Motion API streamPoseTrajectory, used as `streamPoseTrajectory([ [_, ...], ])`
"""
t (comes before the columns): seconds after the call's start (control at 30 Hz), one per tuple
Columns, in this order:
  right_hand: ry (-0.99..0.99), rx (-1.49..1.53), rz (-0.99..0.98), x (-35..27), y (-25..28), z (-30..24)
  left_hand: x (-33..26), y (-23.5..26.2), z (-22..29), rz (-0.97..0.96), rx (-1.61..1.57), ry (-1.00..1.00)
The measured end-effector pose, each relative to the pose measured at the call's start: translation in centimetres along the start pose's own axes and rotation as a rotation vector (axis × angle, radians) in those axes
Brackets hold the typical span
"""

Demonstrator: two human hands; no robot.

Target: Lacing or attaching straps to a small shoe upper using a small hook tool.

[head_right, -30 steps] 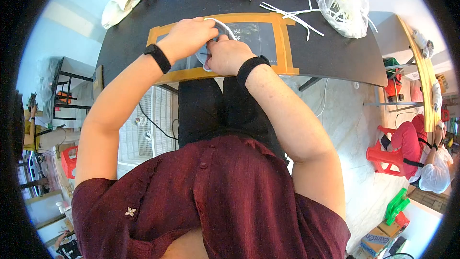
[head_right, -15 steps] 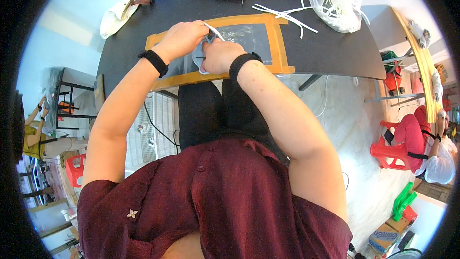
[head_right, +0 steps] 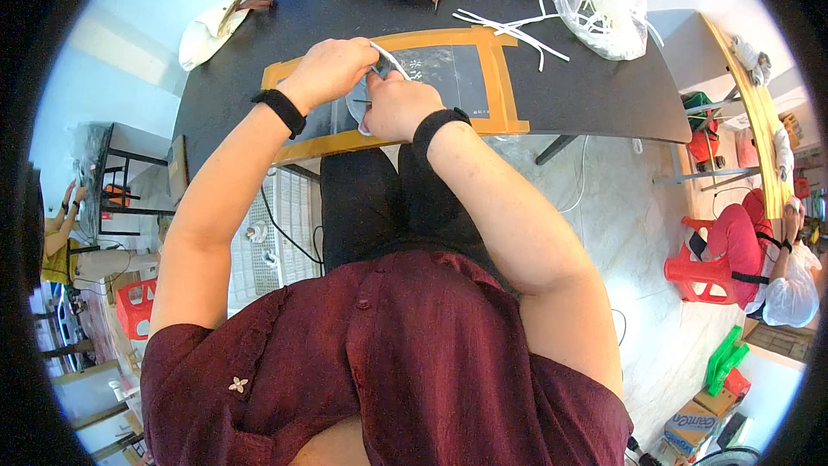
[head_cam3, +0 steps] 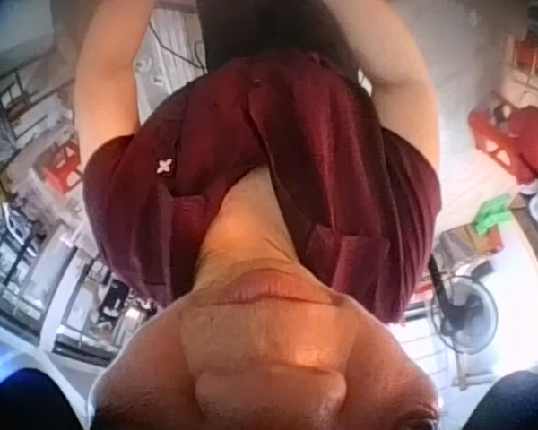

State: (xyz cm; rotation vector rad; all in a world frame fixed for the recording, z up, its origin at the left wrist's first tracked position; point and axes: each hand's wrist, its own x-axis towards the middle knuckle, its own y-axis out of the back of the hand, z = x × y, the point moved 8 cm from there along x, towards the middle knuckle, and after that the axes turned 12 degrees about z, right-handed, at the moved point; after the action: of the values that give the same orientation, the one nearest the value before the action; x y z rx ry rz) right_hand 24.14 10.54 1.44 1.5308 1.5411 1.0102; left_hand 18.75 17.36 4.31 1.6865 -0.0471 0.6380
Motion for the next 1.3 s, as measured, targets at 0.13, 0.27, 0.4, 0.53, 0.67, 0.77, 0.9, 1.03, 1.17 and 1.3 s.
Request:
streamPoseTrajectory([
  [0.13, -0.019, 0.052, -0.107, 1.0, -0.2, 0.5, -0.2, 0.0, 0.1, 0.031, 0.014, -0.001],
  [0.27, 0.001, 0.034, -0.141, 1.2, -0.7, 0.6, -0.3, 0.0, -0.1, 0.020, 0.012, 0.014],
  [0.4, 0.037, -0.056, -0.069, 0.7, -0.4, 0.1, 0.2, 0.5, -0.4, 0.018, -0.073, 0.018],
  [0.53, 0.104, -0.070, 0.018, -0.2, -0.4, -0.7, 0.4, -0.1, -0.7, -0.088, -0.085, 0.048],
  [0.67, 0.082, 0.016, 0.006, -1.0, -0.5, -0.2, 0.5, -0.2, -0.8, -0.108, -0.111, 0.079],
  [0.77, 0.101, 0.009, 0.053, -0.9, -0.6, 0.0, 0.6, -0.3, -0.7, -0.122, -0.106, 0.101],
  [0.9, 0.103, 0.064, 0.123, -1.5, -0.3, 0.3, 0.5, -0.4, -0.9, -0.125, -0.111, 0.093],
  [1.03, 0.205, 0.128, 0.311, -2.4, 0.3, 0.2, 0.8, -0.1, -1.0, -0.113, -0.134, 0.073],
  [1.17, 0.266, 0.051, 0.262, -2.6, -0.3, -0.2, 0.4, -0.1, -1.0, -0.079, -0.144, 0.074],
  [1.3, 0.257, 0.033, 0.265, -2.6, -0.2, -0.3, 0.2, 0.6, -0.8, -0.088, -0.189, 0.116],
])
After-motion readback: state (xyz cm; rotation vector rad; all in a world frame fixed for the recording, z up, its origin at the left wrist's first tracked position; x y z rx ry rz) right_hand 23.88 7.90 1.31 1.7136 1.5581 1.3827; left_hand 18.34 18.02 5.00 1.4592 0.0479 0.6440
